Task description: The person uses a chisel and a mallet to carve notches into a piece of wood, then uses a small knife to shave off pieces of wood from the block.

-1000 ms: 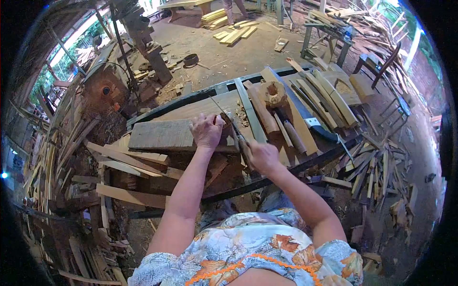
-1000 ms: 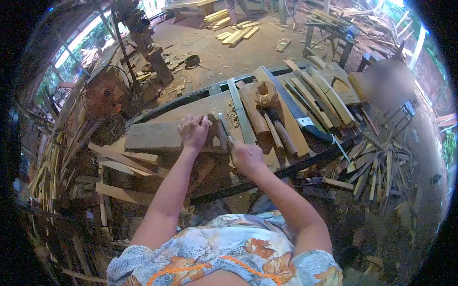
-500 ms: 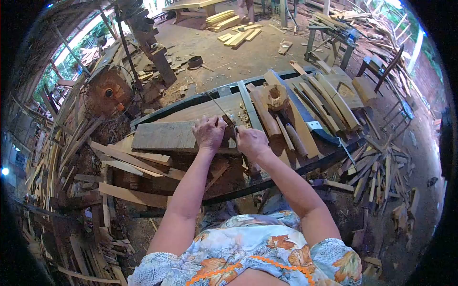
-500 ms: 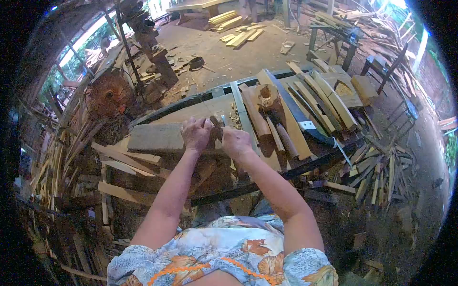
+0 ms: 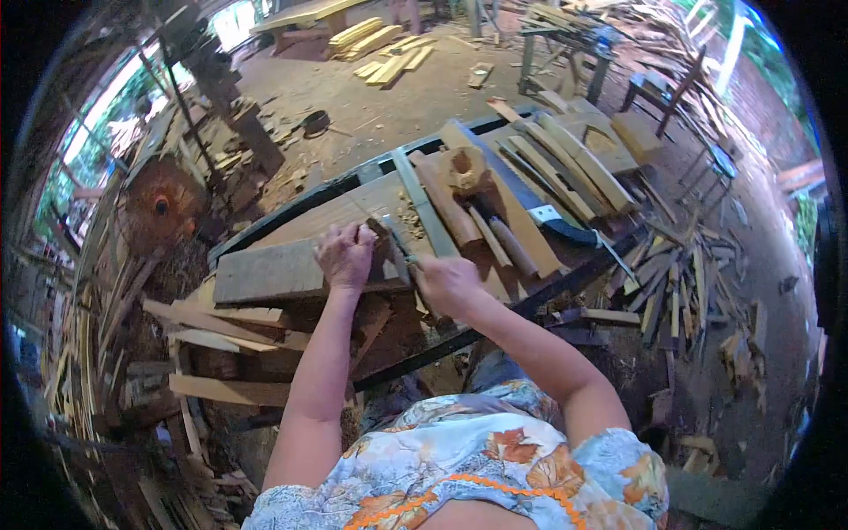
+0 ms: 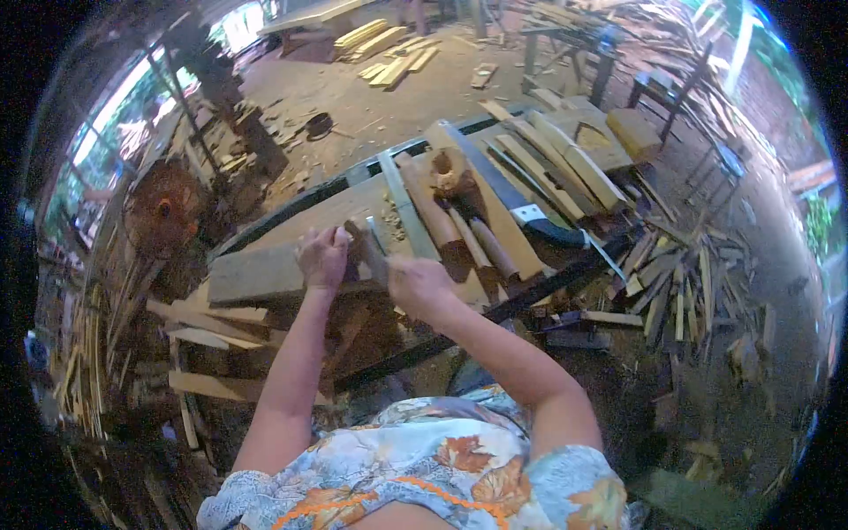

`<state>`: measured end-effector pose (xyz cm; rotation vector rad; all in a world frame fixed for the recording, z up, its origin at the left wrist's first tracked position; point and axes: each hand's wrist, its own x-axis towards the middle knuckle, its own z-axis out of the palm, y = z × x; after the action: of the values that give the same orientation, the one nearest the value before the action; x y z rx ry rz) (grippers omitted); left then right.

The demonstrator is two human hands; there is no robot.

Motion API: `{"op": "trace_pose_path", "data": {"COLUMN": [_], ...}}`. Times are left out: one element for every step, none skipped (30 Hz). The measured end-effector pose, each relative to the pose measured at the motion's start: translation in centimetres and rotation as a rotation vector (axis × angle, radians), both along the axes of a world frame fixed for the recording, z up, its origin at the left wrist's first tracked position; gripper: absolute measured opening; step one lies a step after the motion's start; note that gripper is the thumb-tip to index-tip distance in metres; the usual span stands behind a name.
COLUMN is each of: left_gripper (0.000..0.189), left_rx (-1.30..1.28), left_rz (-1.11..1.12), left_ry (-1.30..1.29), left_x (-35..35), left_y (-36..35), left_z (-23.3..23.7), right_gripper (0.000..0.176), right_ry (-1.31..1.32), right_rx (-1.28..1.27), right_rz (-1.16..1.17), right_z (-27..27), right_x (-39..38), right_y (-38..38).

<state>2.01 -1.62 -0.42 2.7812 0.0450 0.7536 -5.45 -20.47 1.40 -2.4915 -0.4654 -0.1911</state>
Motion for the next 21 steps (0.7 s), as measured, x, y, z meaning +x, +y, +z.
{"op": "trace_pose_path", "data": {"left_gripper": [0.031, 0.031, 0.032, 0.032, 0.032, 0.032, 0.032, 0.032, 0.032, 0.032, 0.032, 0.031, 0.031, 0.031, 0.030, 0.030, 0.030, 0.030, 0.030, 0.030, 0.030], "left_rx": [0.003, -0.001, -0.005, -0.007, 0.021, 0.048, 0.051, 0.047, 0.036, 0.025, 0.018, 0.030, 0.044, 0.041, 0.046, 0.051, 0.053, 0.049, 0.046, 0.050, 0.042], "left_rz": [-0.026, -0.015, -0.004, -0.028, -0.012, 0.011, 0.008, 0.003, 0.003, 0.004, 0.005, 0.008, 0.009, 0.008, 0.003, -0.003, -0.003, 0.000, 0.002, 0.003, 0.000], "left_ry": [-0.003, -0.002, -0.001, -0.001, -0.013, -0.024, -0.015, -0.015, -0.016, -0.017, -0.017, -0.016, -0.013, -0.009, 0.002, 0.009, 0.005, 0.012, 0.020, 0.013, 0.018], "left_x": [0.0, 0.1, 0.2, 0.4, 0.5, 0.5, 0.2, 0.2, 0.2, 0.2, 0.2, 0.2, 0.2, 0.2, 0.3, 0.3, 0.3, 0.3, 0.2, 0.2, 0.4], "left_y": [0.1, 0.2, 0.3, 0.2, 0.3, 0.3, 0.2, 0.1, 0.1, 0.1, 0.2, 0.2, 0.1, 0.2, 0.2, 0.2, 0.2, 0.2, 0.3, 0.4, 0.5], "left_z": [0.0, -0.2, -0.4, -0.4, -0.6, -0.8, -0.4, -0.4, -0.5, -0.5, -0.4, -0.3, -0.3, -0.5, -0.6, -0.5, -0.4, -0.3, -0.2, -0.4, -0.6], "right_gripper": [0.013, 0.014, 0.014, 0.014, 0.014, 0.014, 0.013, 0.014, 0.015, 0.015, 0.016, 0.016, 0.016, 0.017, 0.017, 0.016, 0.015, 0.014, 0.013, 0.014, 0.014], "right_ry": [0.020, -0.088, -0.191, -0.187, -0.131, -0.078, -0.084, -0.040, 0.003, 0.007, 0.010, 0.009, -0.019, -0.044, -0.041, 0.011, 0.060, 0.047, 0.034, 0.046, 0.056], "right_rx": [-0.016, -0.185, -0.356, -0.361, -0.169, 0.023, 0.056, 0.007, -0.042, -0.012, 0.017, 0.010, 0.052, 0.095, 0.094, 0.022, -0.048, -0.075, -0.101, -0.067, -0.035], "right_rz": [0.037, 0.128, 0.219, 0.195, 0.068, -0.053, -0.064, -0.053, -0.038, -0.056, -0.073, -0.071, -0.078, -0.086, -0.088, -0.085, -0.080, -0.041, -0.002, -0.012, -0.024], "right_z": [-0.1, -1.7, -3.2, -2.8, -2.7, -2.5, -2.6, -3.2, -3.9, -3.6, -3.2, -3.6, -4.0, -4.2, -3.8, -2.9, -2.0, -1.4, -1.1, -1.0, -1.4], "right_x": [1.8, 4.0, 5.6, 5.4, 4.9, 4.1, 2.6, 1.3, -0.2, -2.5, -4.6, -5.5, -6.4, -6.9, -6.5, -5.2, -3.8, -1.9, 0.1, 2.2, 3.9], "right_y": [1.0, 2.1, 2.7, 2.6, 2.7, 2.6, 1.9, 0.9, -0.1, -1.2, -2.1, -2.8, -3.4, -3.6, -3.4, -2.8, -2.0, -1.1, 0.1, 1.3, 2.3]}}
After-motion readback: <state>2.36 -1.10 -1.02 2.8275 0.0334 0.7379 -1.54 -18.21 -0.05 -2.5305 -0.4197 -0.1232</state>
